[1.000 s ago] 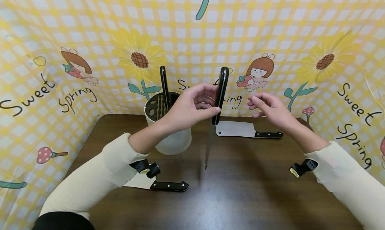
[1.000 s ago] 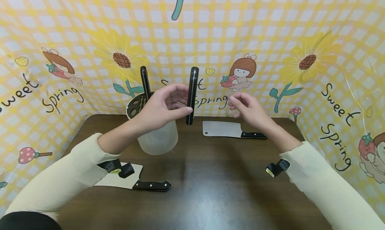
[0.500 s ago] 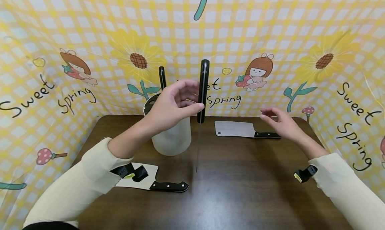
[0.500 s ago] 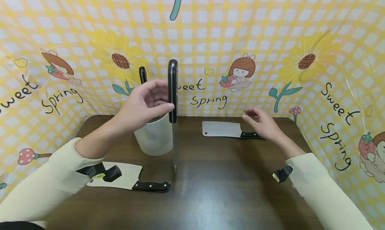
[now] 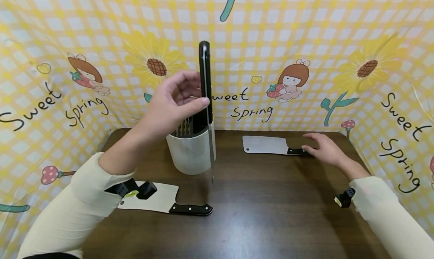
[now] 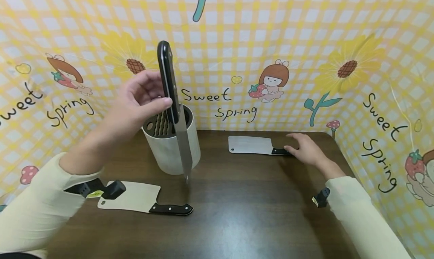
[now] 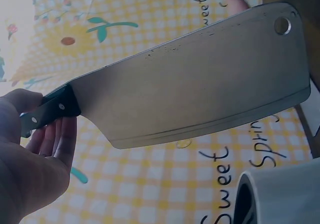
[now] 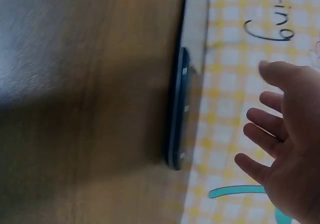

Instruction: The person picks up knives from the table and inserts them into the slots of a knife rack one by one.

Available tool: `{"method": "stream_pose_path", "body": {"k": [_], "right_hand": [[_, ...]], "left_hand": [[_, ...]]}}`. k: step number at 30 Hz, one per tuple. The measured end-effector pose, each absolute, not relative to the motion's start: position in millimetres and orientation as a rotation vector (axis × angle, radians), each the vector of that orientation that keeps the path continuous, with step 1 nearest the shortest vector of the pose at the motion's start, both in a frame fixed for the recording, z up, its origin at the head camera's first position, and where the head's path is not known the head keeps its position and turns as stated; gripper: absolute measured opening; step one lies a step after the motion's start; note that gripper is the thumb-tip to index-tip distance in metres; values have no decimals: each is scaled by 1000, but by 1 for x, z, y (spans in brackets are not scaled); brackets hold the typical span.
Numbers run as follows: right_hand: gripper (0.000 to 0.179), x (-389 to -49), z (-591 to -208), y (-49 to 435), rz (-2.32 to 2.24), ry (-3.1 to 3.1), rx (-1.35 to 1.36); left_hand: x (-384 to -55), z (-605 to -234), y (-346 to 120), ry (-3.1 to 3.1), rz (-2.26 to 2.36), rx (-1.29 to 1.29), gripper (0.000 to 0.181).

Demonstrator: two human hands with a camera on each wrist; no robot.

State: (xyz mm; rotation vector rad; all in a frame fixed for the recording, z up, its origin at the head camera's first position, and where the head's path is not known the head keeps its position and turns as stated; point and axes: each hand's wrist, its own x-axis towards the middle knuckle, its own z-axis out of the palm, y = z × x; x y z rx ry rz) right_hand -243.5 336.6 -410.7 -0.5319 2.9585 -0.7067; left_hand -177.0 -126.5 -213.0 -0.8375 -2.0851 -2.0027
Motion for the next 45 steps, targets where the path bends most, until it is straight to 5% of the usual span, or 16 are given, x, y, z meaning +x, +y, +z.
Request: {"method": "stream_pose_path", "body": {"k": [22, 45], "right_hand": [[54, -252, -455, 349, -344, 2965, -628], [31, -244, -466, 363, -396, 3011, -665]], "left_hand": [[-196, -179, -158, -1667, -2174, -800, 27], [-221, -166, -181, -1424, -2304, -644, 26]]}}
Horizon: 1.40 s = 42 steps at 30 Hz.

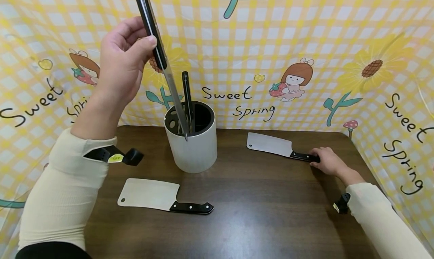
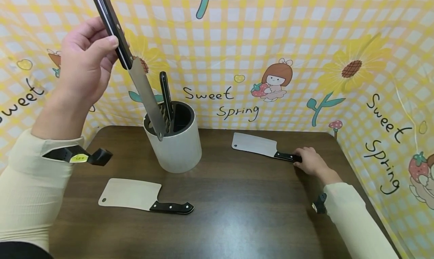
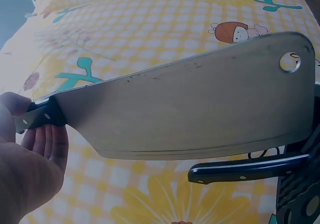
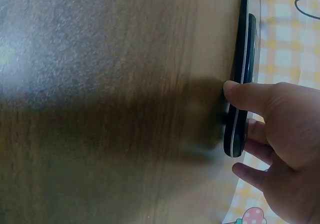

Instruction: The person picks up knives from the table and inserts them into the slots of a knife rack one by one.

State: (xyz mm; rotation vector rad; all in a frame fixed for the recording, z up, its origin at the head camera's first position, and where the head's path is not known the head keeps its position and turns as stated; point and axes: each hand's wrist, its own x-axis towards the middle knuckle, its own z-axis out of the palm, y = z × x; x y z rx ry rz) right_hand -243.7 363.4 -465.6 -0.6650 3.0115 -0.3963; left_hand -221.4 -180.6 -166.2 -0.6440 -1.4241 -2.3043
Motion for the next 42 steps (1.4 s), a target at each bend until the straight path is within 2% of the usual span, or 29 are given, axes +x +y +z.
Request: {"method": "stream_pose_path", "body": {"k": [7, 26, 42], "right_hand": [[23, -243, -466, 365, -434, 3004, -668], [20, -245, -467, 370, -481, 2974, -699], [19, -230, -433, 380, -771, 2838, -516]], "left_hand": [[-229, -168, -185, -1442, -2285, -629, 25], [-251, -181, -196, -1488, -2287, -603, 23], [-255, -195, -197, -1675, -2196, -691, 25]]}}
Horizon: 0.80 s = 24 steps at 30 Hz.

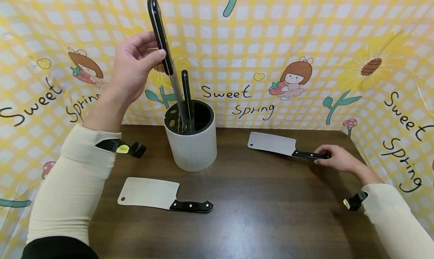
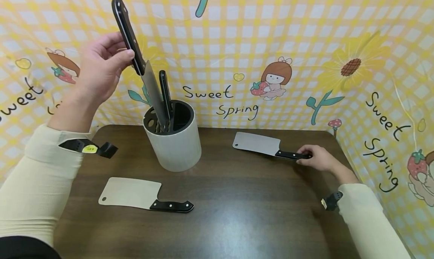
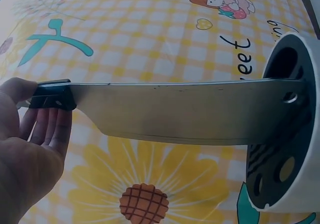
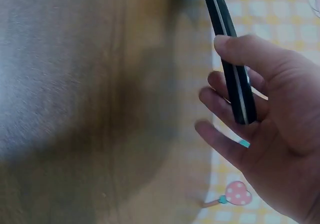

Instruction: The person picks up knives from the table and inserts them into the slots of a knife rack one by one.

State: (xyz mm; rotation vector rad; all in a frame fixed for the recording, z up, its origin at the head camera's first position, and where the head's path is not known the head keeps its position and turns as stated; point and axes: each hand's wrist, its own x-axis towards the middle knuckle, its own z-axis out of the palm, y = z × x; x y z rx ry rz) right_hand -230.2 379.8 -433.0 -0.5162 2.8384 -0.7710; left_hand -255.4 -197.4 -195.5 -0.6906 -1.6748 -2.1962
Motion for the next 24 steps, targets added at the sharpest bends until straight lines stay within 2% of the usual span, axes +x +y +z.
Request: {"method": "stream_pose_path", "body": {"k": [11, 17, 23, 24], "right_hand": [[20, -219, -406, 386, -968, 2886, -418], [30, -213, -392, 385, -1219, 2797, -266], [11, -212, -384, 378, -1726, 2597, -364], [12, -212, -384, 377, -1840, 2523, -399]], "left_hand": [[-254, -207, -199, -1860, -2114, -661, 29], [-254, -215, -198, -1931, -2078, -658, 31], [-255, -223, -197, -2011, -2034, -623, 31], [-256, -225, -196, -2022, -2026, -618, 31]]}}
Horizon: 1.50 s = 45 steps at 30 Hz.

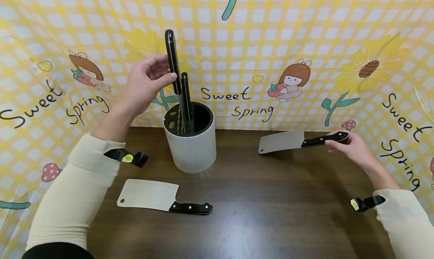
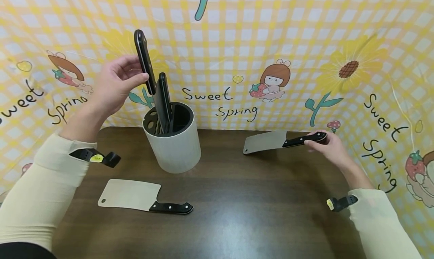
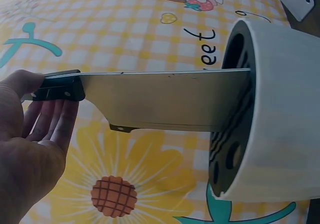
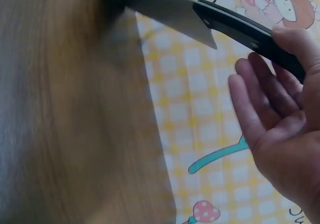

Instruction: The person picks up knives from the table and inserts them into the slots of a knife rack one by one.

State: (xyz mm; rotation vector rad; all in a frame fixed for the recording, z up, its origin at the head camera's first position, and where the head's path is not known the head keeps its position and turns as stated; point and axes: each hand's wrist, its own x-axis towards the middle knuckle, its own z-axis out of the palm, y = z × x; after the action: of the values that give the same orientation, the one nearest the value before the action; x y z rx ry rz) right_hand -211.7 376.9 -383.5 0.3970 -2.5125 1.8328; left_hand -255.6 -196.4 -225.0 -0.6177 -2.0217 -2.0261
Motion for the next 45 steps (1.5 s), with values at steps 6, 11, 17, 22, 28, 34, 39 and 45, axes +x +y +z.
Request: {"method": "stream_pose_path", "body": {"k": [6, 11, 17, 22, 28, 34, 39, 45], "right_hand": [[23, -211, -376, 366, 2263, -2030, 476], [23, -210, -367, 358, 2312, -1878, 508], [23, -206, -358, 348, 2272, -1866, 534], [23, -201, -348, 341, 2234, -1875, 526], [22, -197, -337, 335, 2193, -1893, 531], [21, -194, -327, 330, 2176, -1883, 544], [19, -190, -319, 325, 2147, -1884, 548], [21, -185, -307, 319, 2153, -1858, 571]], "left_hand": [[-257, -235, -197, -2095, -1985, -594, 33], [-256, -241, -199, -2149, -1964, -573, 35], [-255, -249, -200, -2204, -1915, -570, 35], [-252, -256, -201, -2251, -1877, -587, 35], [-251, -261, -201, -2289, -1845, -581, 33], [-253, -270, -201, -2320, -1820, -611, 32], [-254, -279, -203, -2363, -1808, -601, 37], [-253, -285, -204, -2419, -1807, -578, 39]]}}
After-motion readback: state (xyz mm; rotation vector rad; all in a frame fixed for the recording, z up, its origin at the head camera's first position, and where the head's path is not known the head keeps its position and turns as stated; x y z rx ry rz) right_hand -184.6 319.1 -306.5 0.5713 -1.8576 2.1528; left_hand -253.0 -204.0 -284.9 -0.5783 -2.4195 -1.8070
